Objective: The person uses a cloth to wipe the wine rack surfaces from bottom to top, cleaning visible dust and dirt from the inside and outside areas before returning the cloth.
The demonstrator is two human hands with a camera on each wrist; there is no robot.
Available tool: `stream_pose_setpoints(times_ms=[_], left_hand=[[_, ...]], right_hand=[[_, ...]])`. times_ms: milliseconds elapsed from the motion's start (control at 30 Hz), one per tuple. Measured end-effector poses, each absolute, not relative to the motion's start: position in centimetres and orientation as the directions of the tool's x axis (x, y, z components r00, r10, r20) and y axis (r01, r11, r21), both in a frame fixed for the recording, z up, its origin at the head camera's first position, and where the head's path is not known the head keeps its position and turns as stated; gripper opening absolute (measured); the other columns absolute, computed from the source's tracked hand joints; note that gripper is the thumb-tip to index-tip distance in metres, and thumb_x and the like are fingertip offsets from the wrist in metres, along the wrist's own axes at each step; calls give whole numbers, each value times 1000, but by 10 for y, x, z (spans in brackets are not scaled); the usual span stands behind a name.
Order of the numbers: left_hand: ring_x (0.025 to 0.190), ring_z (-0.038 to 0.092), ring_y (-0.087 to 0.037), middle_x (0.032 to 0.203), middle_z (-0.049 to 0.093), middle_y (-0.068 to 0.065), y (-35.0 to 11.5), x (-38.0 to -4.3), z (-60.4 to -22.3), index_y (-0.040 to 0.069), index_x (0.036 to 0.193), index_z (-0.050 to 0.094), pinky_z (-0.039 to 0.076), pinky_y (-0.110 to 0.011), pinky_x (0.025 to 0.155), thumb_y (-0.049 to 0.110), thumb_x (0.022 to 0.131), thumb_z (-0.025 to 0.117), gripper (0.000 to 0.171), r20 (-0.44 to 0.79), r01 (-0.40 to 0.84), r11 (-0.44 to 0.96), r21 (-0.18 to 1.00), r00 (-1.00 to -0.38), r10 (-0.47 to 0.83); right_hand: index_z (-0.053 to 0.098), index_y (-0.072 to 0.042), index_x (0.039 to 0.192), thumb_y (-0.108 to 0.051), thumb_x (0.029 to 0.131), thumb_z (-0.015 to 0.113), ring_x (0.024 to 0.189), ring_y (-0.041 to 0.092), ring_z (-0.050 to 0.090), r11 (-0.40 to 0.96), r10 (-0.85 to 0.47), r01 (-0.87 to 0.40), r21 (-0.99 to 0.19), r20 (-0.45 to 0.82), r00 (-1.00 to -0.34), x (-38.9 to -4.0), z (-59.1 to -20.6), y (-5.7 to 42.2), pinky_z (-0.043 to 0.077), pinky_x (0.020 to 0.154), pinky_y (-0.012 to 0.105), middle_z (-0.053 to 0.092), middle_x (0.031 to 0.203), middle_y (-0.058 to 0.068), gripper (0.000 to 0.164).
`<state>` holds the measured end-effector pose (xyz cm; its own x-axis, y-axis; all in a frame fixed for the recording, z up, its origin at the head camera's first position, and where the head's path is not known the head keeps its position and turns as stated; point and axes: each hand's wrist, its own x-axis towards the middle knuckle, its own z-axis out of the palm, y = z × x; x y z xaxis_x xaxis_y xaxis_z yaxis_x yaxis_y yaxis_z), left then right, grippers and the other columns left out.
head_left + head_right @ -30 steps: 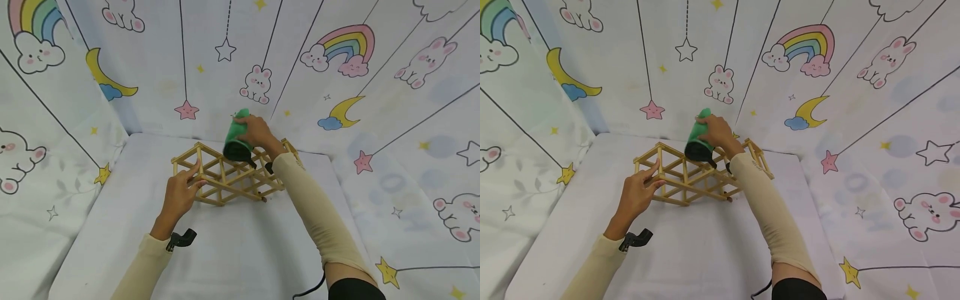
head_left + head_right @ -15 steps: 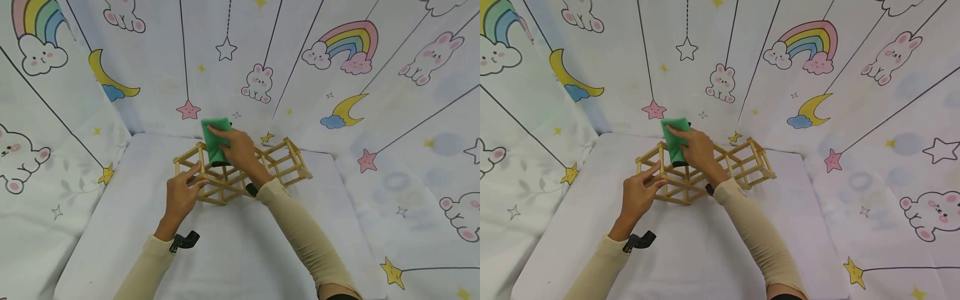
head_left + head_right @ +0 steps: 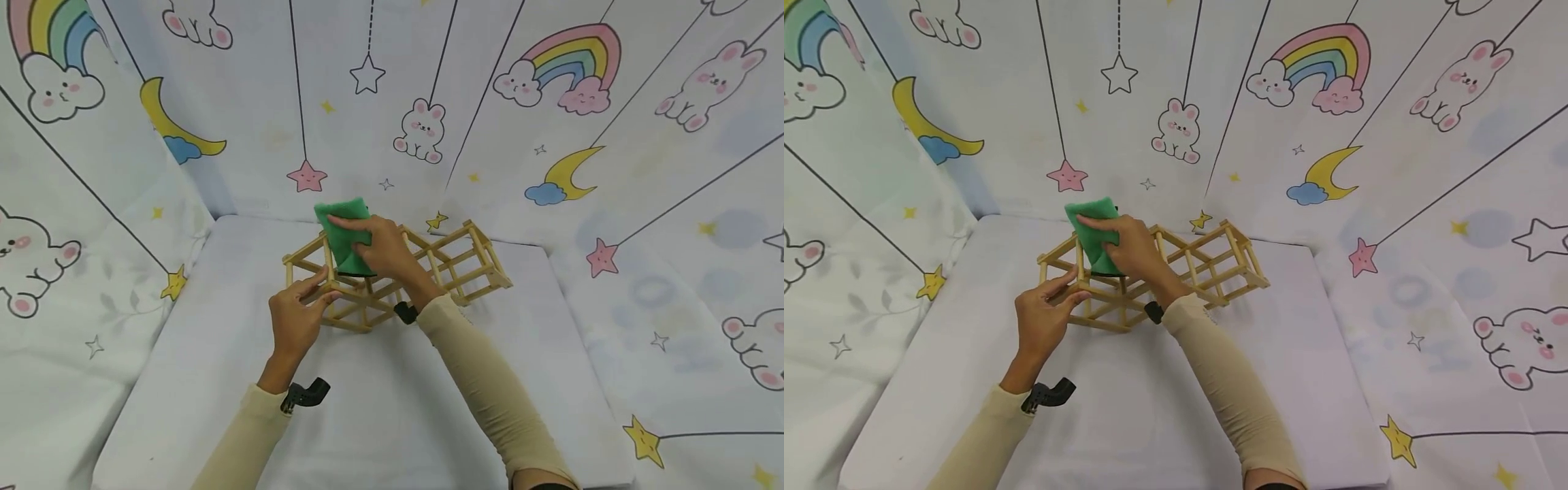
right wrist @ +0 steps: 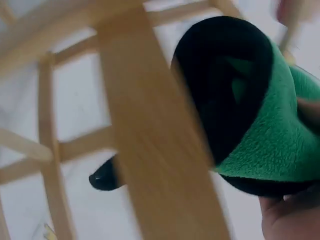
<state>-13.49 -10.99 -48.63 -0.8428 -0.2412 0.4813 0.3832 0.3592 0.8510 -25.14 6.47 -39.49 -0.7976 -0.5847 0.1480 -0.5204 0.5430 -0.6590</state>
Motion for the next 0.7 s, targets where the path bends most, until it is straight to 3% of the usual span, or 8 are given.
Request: stream_pose_setpoints(times_ms=[100,200,300,433,500,600,700], left_hand=[[107,78,-33,122,78,-15,-111,-135,-488,0,124,77,60,-18,90,8,78,92,49,448,389,247,887,-854,-265],[106,78,-34,119,78,-20,-112,-135,-488,-3,121,78,59,-16,86,6,79,92,46,424,388,177,905,-865,-270],[107,78,-32,121,78,-18,-111,-137,-488,-2,122,78,59,-15,86,7,79,92,46,418,382,178,907,-868,-269],[114,76,-30,127,77,-13,-111,-139,-486,0,126,76,58,-14,88,6,80,91,48,404,366,181,913,-875,-267],[113,76,-31,125,77,-14,-110,-139,-485,0,125,77,58,-13,88,7,81,91,47,396,356,190,915,-880,-262],[109,78,-32,121,79,-17,-109,-140,-485,-1,123,78,58,-13,87,9,81,91,45,388,342,212,915,-890,-239],[108,79,-31,123,78,-16,-114,-137,-480,2,128,76,60,-19,89,15,86,90,47,358,311,258,915,-920,-160]], right_hand=[[70,-36,141,10,94,66,133,28,63,512,-661,-539,-669,94,-745,-251,-397,64,59,102,43,63,152,10,66],[76,-25,134,15,88,63,128,29,63,437,-742,-490,-755,6,-671,-250,-391,75,61,96,45,65,149,12,62],[74,-27,137,12,91,65,131,30,60,407,-702,-429,-806,25,-712,-250,-389,79,60,97,47,61,153,13,61],[65,-43,144,1,97,67,132,24,60,494,-600,-461,-737,94,-794,-247,-399,68,58,97,39,58,157,10,64],[70,-40,140,4,95,65,121,24,63,487,-636,-476,-732,76,-768,-245,-400,70,58,88,35,63,152,10,63],[79,-27,129,13,89,61,105,26,61,399,-732,-478,-783,42,-680,-241,-393,86,54,76,33,72,139,10,59],[81,-25,127,10,87,61,103,26,59,350,-708,-429,-833,64,-703,-234,-384,105,56,76,34,72,136,9,56]])
